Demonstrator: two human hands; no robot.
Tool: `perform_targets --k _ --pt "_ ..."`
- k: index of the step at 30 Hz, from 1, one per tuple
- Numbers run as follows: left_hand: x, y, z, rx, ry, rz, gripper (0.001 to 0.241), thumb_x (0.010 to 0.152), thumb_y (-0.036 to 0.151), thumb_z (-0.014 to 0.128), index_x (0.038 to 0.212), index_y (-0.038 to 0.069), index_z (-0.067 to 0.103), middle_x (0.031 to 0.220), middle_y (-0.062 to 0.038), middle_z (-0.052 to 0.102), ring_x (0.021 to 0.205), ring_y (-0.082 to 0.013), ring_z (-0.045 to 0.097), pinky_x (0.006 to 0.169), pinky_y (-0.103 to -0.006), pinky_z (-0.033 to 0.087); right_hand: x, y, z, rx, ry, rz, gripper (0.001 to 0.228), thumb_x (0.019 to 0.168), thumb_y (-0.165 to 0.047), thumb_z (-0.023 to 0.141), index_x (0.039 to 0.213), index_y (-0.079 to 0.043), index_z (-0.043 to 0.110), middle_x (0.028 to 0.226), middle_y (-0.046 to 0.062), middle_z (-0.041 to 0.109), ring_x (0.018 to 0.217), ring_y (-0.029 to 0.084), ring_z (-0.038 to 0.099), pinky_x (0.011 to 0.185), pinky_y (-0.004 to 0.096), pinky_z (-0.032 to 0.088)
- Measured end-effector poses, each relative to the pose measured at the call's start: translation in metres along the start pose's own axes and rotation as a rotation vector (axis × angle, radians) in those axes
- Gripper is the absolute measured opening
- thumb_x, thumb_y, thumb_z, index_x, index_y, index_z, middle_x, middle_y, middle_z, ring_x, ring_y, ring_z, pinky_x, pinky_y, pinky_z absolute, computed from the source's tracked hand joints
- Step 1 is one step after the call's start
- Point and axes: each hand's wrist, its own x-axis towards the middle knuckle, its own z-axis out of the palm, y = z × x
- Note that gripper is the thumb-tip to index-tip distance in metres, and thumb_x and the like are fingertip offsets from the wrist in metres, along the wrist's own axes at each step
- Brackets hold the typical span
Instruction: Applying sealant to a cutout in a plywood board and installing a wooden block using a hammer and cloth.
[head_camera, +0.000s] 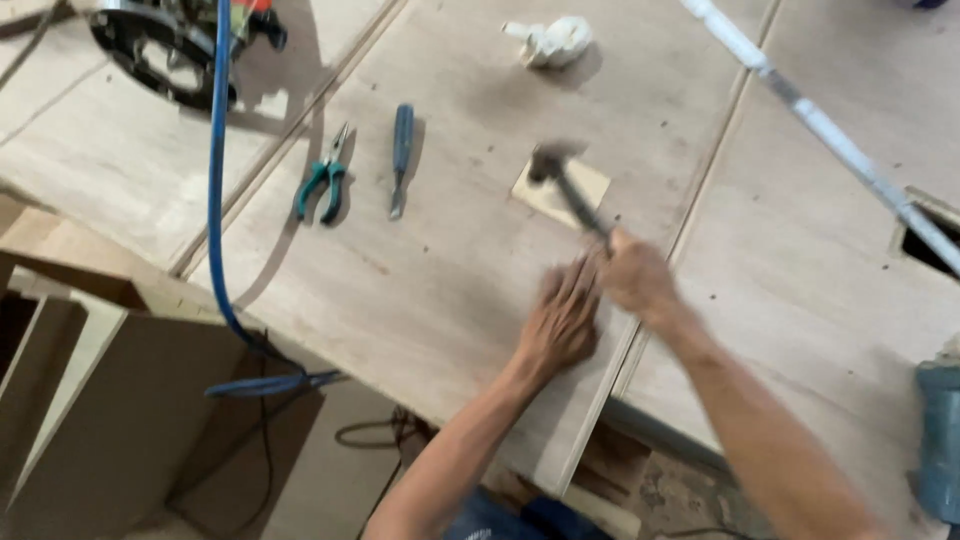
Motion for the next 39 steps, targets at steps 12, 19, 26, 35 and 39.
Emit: perform_targets --k 12,19,26,35,39 --pt "0.048 0.005 -0.014 -0.010 -0.189 -0.249 0.107 0.084 0.071 0.045 0.160 -0.005 0.036 0.172 -0.027 0.028 0.163 -0.0432 0.015 0.132 -0.0578 0.010 0.041 0.025 0.013 -0.259 0.011 -0.126 0.035 0.102 -0.030 0.055 0.117 0.000 0.065 0.096 0.032 0.076 0.100 0.048 0.076 0.085 0.061 0.058" --pt "0.047 0.000 0.007 -0.129 0.013 -0.262 0.115 0.075 0.069 0.060 0.159 -0.008 0.038 0.169 -0.031 0.032 0.159 -0.0476 0.028 0.130 -0.0606 0.020 0.020 -0.008 -0.034 -0.012 0.244 -0.297 0.028 0.107 -0.027 0.053 0.099 -0.005 0.069 0.081 0.020 0.071 0.081 0.041 0.072 0.075 0.049 0.056" --pt "0.043 0.006 -0.064 0.415 -0.469 -0.093 0.092 0.099 0.064 0.045 0.168 0.007 0.022 0.178 -0.012 0.015 0.164 -0.0418 0.003 0.132 -0.0643 0.006 0.035 0.015 0.007 -0.315 -0.200 -0.037 0.036 0.103 -0.043 0.049 0.102 -0.011 0.064 0.084 0.017 0.073 0.086 0.035 0.077 0.082 0.052 0.055" --pt "0.051 -0.003 -0.020 -0.154 -0.225 -0.215 0.089 0.095 0.046 0.039 0.165 -0.007 0.022 0.174 -0.030 0.018 0.163 -0.0444 0.013 0.132 -0.0590 0.009 0.044 0.020 -0.013 0.165 0.418 -0.250 0.042 0.108 -0.026 0.033 0.084 -0.003 0.059 0.071 0.011 0.044 0.064 0.032 0.051 0.068 0.039 0.042" --pt "0.055 -0.010 0.015 -0.168 -0.119 -0.226 0.082 0.095 0.037 0.032 0.163 -0.009 0.028 0.173 -0.029 0.021 0.163 -0.0435 0.013 0.132 -0.0551 0.010 0.061 0.040 0.010 -0.295 0.209 -0.200 0.033 0.103 -0.032 0.053 0.095 -0.003 0.066 0.074 0.018 0.066 0.072 0.034 0.068 0.069 0.045 0.051"
